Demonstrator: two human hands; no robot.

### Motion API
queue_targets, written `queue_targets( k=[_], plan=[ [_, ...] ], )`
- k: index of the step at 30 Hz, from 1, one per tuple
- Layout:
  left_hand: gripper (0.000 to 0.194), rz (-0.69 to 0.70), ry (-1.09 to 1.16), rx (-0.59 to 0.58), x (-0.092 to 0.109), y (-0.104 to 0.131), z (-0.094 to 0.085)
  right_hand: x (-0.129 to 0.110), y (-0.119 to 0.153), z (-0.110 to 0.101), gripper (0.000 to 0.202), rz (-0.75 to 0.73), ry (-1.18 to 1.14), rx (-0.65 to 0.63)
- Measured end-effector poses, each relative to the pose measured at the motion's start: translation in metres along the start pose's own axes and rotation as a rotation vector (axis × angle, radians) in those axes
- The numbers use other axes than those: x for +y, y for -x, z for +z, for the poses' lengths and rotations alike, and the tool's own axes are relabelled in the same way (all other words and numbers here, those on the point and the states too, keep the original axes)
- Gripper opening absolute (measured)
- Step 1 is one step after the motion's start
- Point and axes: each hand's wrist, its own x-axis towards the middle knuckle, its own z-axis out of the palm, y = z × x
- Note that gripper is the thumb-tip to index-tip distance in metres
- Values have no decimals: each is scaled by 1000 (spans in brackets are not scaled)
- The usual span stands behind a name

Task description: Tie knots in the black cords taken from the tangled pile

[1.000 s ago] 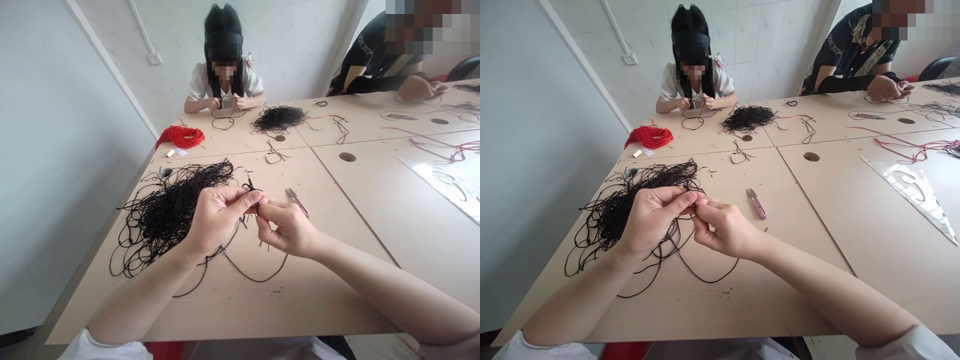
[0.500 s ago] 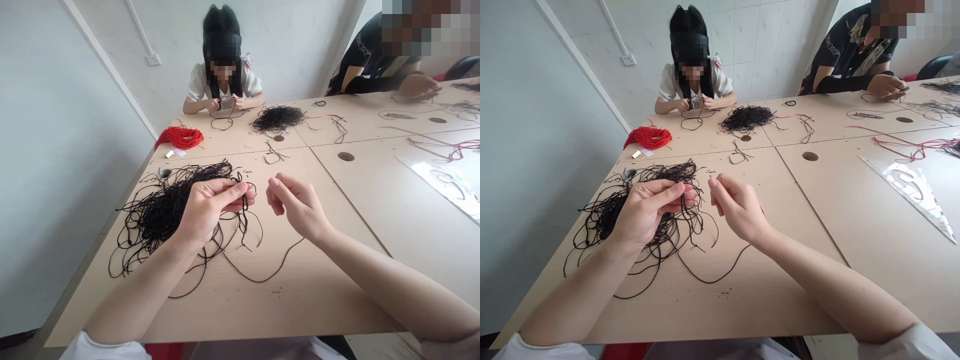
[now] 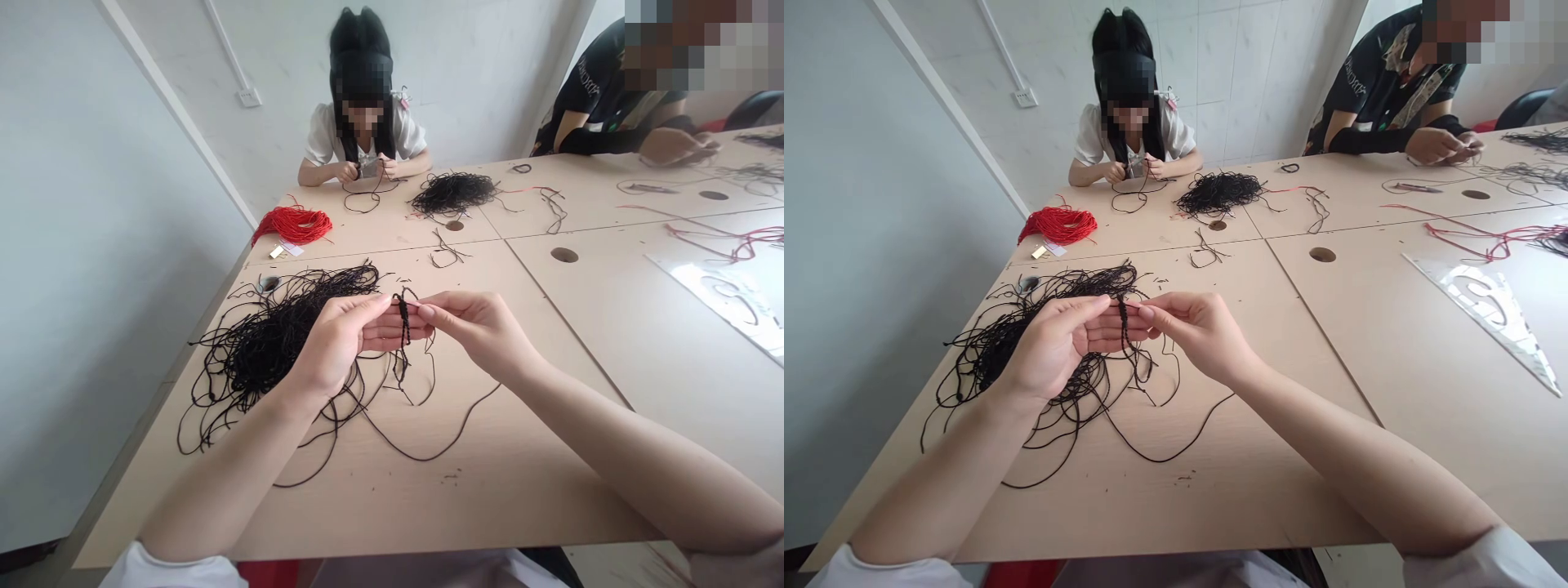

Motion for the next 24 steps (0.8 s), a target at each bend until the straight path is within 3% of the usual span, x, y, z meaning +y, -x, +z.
queue_targets(
  k=[4, 9, 15, 20, 24],
  plan=[
    [44, 30, -21, 1, -2, -1, -2, 1, -1, 0, 30, -2, 31, 33],
    [27, 137, -251, 118, -5, 0, -1, 1, 0, -3, 25, -79, 38, 33],
    [21, 292, -310, 196, -5, 2, 5, -9, 3, -5, 18, -160, 192, 39],
    [26, 183, -254, 102, -1, 3, 4, -10, 2, -9, 18, -176, 183, 106],
    [29, 152, -332, 66, -1, 2, -1, -8, -1, -11, 19, -81, 158, 28]
  ],
)
